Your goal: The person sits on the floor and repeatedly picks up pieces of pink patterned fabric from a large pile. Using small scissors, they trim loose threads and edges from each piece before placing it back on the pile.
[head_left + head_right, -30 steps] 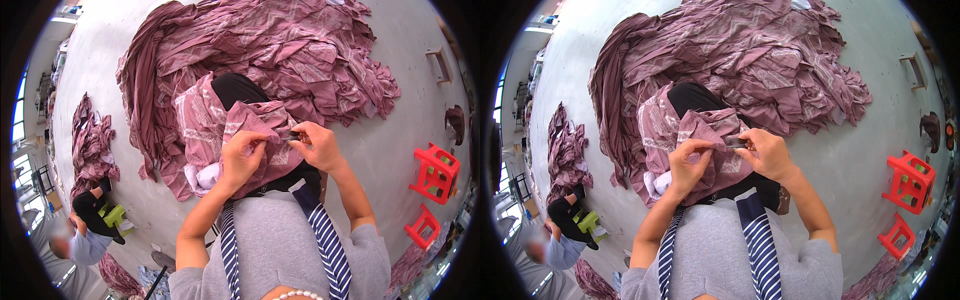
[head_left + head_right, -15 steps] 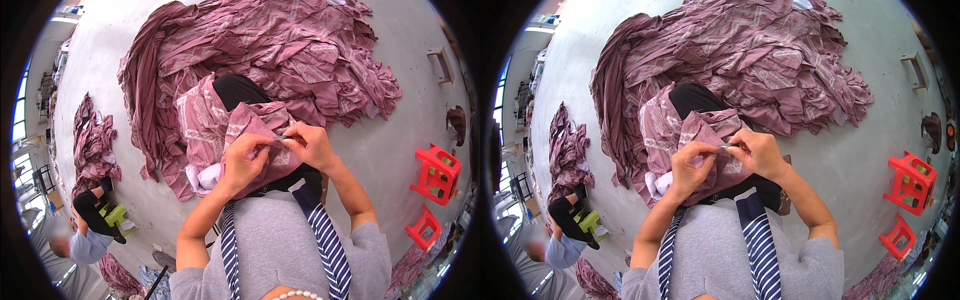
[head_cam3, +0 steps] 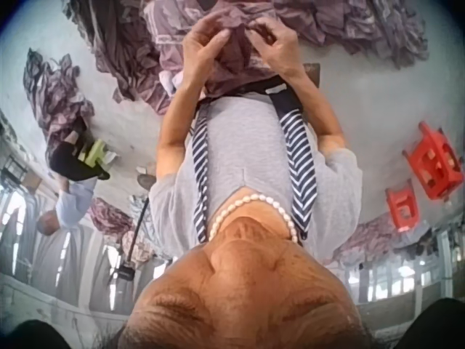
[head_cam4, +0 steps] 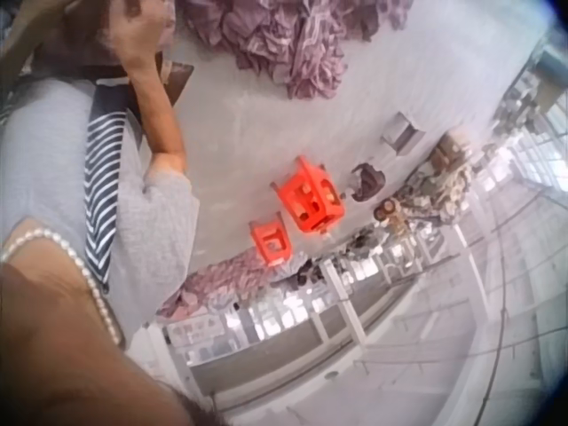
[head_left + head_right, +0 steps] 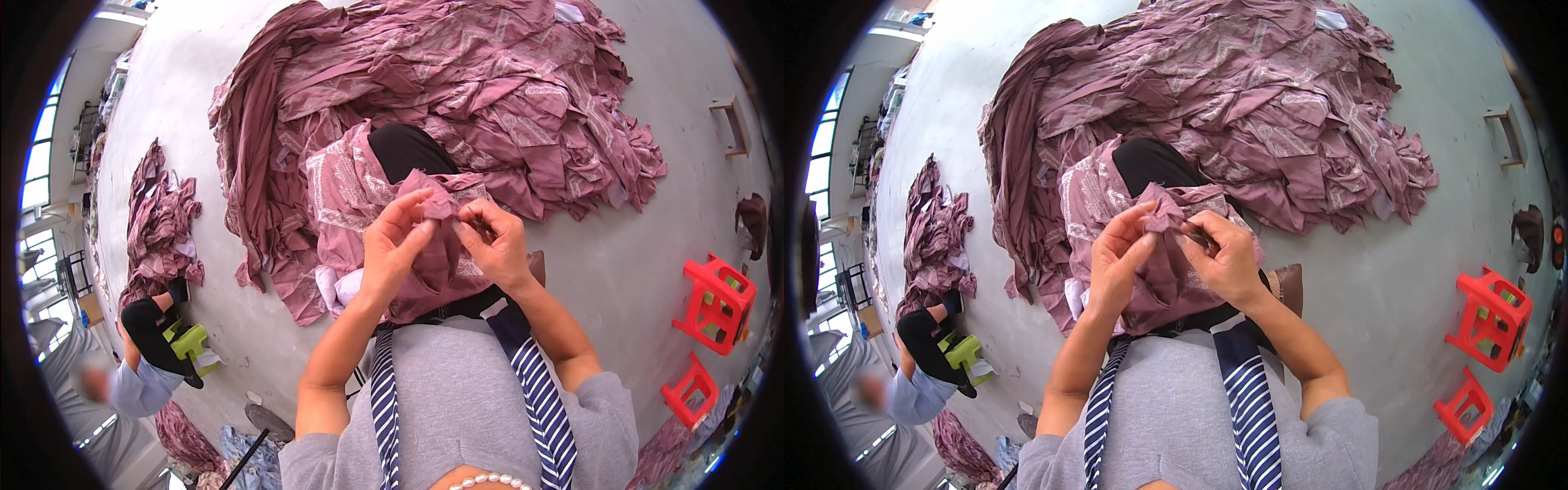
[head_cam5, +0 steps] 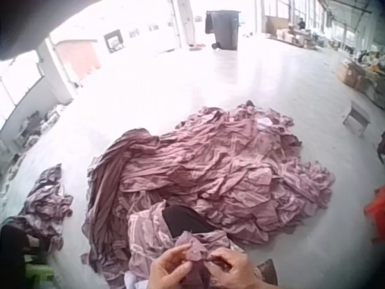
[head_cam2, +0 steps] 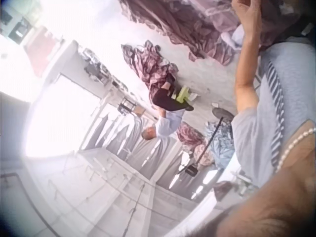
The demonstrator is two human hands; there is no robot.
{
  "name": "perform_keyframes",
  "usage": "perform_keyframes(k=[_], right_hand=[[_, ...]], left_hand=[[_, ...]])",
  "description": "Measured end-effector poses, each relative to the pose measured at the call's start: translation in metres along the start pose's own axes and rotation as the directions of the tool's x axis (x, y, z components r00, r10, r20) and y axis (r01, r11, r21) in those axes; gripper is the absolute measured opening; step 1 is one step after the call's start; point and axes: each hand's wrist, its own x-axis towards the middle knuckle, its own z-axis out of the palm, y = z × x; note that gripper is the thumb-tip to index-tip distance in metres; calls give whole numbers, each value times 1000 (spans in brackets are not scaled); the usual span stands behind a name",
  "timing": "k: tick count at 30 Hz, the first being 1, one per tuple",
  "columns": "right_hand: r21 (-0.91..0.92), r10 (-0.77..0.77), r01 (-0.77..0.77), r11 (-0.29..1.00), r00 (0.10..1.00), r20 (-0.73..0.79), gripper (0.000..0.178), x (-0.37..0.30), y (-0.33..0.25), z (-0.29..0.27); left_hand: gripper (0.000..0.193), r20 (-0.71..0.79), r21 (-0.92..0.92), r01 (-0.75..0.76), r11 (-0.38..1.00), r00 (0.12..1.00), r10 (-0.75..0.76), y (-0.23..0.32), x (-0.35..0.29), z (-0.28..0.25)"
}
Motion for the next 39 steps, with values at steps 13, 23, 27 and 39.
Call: perform_keyframes(k=[13,23,27,39], right_hand=[[-225,-460,551,804,815,352,24,23,-31,7],[204,-13,-79,976,910,415,11,30,-25,-7],[311,77,-236,921,891,448,19,32,-15,-8],[-225,-330,339,914,941,77,21,35,-33,-14]], left_hand=[[83,310,446,-396,803,910,277,36,-22,12],[32,45,549,-193,813,978,203,40,-15,-11],[25,86,141,88,986,991,-100,35,-9,-24],[19,100,-70,154,986,984,-146,28,-7,-27]])
